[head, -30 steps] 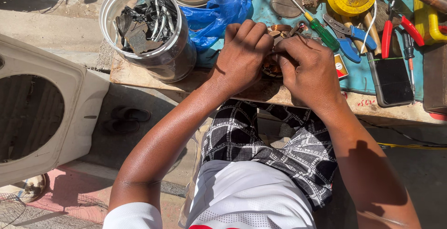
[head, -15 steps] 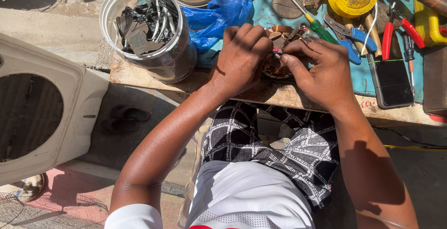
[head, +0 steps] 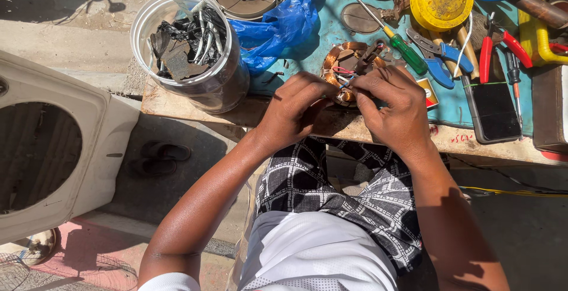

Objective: The person sits at an outdoor workbench and strips old copper windings from an electric motor stator. They pull wire ends loose by hand, cut and grip the wire with pliers, and drop the removed wire into a plastic container, working around the stator section by section.

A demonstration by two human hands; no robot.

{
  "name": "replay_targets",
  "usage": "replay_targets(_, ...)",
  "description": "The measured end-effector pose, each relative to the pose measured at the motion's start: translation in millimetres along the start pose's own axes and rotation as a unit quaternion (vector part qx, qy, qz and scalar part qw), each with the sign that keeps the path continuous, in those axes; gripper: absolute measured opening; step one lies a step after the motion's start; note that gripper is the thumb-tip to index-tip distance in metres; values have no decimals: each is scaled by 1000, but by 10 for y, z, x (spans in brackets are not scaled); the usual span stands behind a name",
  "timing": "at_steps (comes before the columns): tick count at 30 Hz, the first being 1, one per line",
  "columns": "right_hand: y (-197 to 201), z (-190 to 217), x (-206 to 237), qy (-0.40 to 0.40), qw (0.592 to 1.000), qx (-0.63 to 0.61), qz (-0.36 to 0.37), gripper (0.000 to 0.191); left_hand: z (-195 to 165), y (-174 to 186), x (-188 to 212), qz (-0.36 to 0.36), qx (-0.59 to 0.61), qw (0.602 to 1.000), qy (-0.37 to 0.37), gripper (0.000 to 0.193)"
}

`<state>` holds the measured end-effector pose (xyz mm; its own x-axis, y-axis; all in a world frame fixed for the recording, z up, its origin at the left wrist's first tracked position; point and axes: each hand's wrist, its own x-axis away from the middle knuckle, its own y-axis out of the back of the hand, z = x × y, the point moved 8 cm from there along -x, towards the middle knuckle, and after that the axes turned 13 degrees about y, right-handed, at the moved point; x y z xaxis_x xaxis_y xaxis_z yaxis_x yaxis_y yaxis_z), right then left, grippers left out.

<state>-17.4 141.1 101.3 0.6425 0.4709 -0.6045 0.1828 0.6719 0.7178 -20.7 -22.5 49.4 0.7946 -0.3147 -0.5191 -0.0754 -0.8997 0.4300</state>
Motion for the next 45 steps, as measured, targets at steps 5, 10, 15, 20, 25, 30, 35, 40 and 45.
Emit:
replay_targets(5,2,76,22,4,1000,-11,-23,17,16,-34,-9,16,5,1000,1,47)
replay_targets(10,32,221,95,13,998,-41,-48,23,7,-57,-16,14,-25,1000,-3,53)
replay_targets(15,4,419,56,152,981,115,41,36,-72,-105,-63,23,-132,991,1,40)
replay_targets(20,-36,367,123,160,972,166,44,29,-205,-93,-74,44,-192,980,-38,31)
replay_targets(25,-162,220,279,88,989,116,6,26,-345,-82,-19,2,-256,956,-142,32)
replay_targets(30,-8,31,413,-29,992,75,-92,49,-170,47,-92,-21,-178,980,-81,40)
replay_targets(35,-147,-144,290,-40,994,98,-14,109,-60,104,-92,-21,-41,999,-28,43)
replay_targets(40,-189,-346,229,-79,993,80,31,98,-27,85,-95,-17,-35,999,-12,45)
replay_targets(45,-103,-600,108,-65,995,-16,73,107,-86,-6,-77,13,-64,997,-47,45)
